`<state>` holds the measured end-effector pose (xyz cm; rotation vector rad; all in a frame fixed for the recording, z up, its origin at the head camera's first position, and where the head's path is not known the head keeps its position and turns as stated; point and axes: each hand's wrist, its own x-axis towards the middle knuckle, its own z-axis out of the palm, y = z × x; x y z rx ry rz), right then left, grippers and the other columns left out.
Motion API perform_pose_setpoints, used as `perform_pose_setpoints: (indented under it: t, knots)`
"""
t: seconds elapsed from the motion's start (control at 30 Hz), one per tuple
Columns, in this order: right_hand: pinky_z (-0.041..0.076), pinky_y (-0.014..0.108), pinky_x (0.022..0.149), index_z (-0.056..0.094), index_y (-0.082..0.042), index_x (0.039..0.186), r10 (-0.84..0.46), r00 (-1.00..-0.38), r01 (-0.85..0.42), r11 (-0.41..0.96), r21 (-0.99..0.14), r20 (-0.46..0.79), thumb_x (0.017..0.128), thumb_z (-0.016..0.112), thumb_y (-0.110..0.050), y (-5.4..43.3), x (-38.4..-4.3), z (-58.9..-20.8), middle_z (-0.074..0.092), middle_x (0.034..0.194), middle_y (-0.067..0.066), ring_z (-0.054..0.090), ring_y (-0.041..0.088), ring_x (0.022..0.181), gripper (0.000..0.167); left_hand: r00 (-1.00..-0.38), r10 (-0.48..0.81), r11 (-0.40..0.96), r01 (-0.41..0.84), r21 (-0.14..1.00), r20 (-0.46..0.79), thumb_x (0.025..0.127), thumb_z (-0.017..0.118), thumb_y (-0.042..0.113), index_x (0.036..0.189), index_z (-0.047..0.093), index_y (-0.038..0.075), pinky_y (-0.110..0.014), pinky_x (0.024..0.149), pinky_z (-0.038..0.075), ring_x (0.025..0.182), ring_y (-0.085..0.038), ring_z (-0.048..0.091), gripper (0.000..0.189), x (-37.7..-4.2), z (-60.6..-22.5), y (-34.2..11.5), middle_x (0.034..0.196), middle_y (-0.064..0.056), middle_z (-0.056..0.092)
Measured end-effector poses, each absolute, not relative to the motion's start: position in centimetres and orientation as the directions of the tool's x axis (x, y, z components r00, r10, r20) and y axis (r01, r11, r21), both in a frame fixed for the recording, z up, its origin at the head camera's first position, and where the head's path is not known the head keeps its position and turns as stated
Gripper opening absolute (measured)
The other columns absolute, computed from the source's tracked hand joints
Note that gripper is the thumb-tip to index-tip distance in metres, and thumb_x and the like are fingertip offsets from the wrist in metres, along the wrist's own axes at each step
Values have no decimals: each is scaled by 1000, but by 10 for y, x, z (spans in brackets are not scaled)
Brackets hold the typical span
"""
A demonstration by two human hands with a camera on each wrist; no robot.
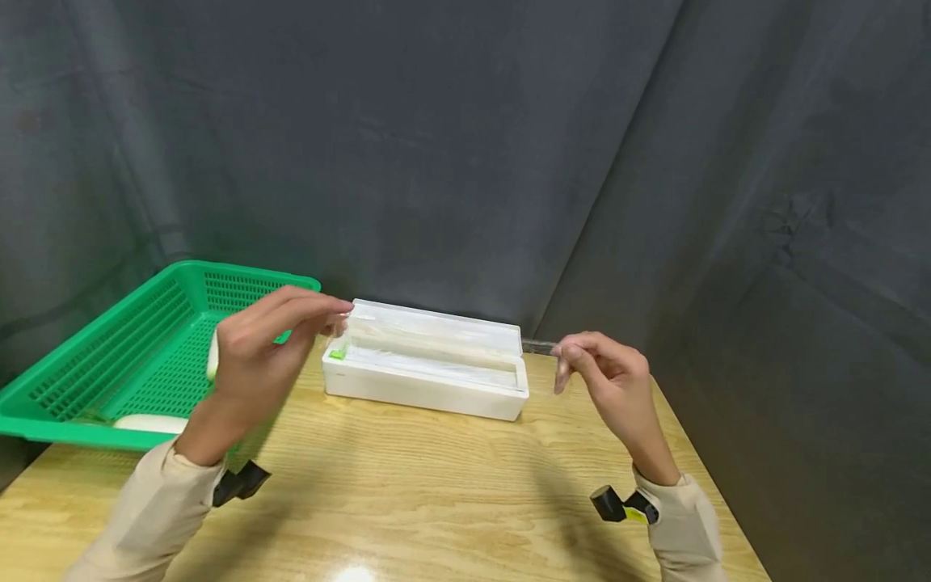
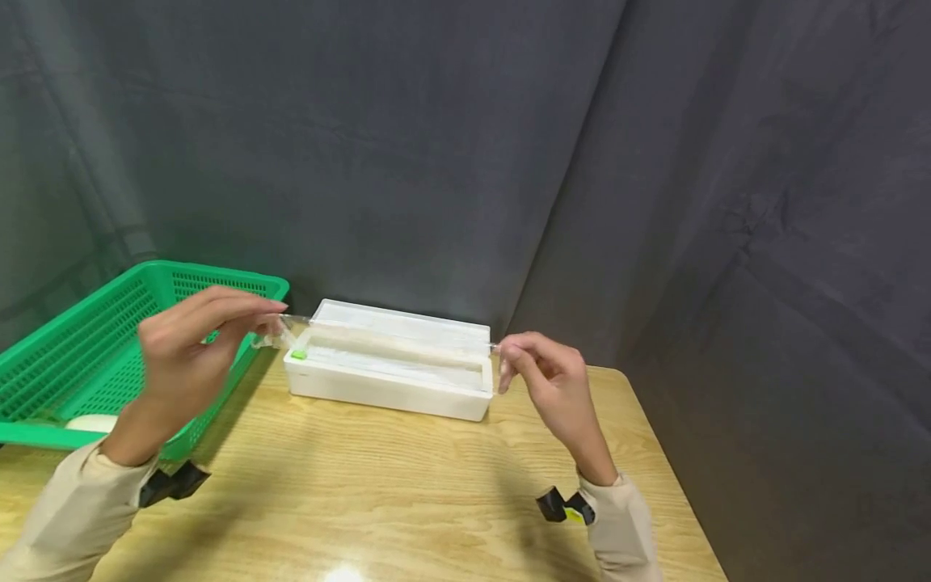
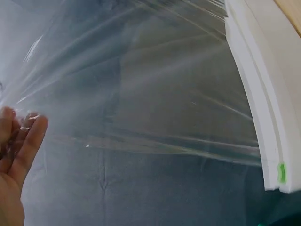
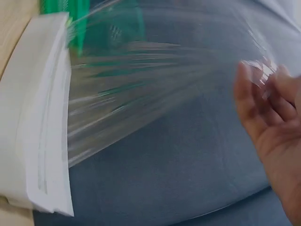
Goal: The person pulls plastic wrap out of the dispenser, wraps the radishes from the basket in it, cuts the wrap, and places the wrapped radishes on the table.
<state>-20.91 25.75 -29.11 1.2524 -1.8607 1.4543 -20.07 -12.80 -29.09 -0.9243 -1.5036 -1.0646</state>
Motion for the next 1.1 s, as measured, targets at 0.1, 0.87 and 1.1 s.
perform_pose_setpoints:
  t: [0.1, 0.87, 1.1]
  knots:
    - [59, 26, 66, 69, 9, 104, -506, -515, -798, -13, -603, 692, 98, 55, 20, 266, -209, -289, 67, 79, 8, 68, 16, 65, 19, -254, 98, 178, 956, 234, 962, 95, 67, -11, 94, 78, -5, -15, 73, 54, 70, -7, 66, 13, -198, -292, -135, 79, -7, 72]
    - [64, 39, 72, 71, 8, 100, -958, -282, -383, 161, -910, -51, 103, 60, 3, 264, -208, -307, 67, 81, 27, 70, 15, 74, 12, -459, 820, -47, 541, 840, 341, 97, 67, -6, 103, 79, 9, -35, 60, 62, 69, -15, 73, 20, -186, -313, -165, 85, -11, 74]
    - [63, 35, 77, 69, 9, 98, -971, -215, -307, 168, -937, -104, 104, 59, 3, 262, -202, -327, 64, 81, 32, 67, 9, 79, 13, -416, 891, -6, 389, 921, 181, 100, 69, 6, 101, 79, 0, -37, 60, 63, 73, -4, 70, 12, -182, -334, -156, 88, -15, 77]
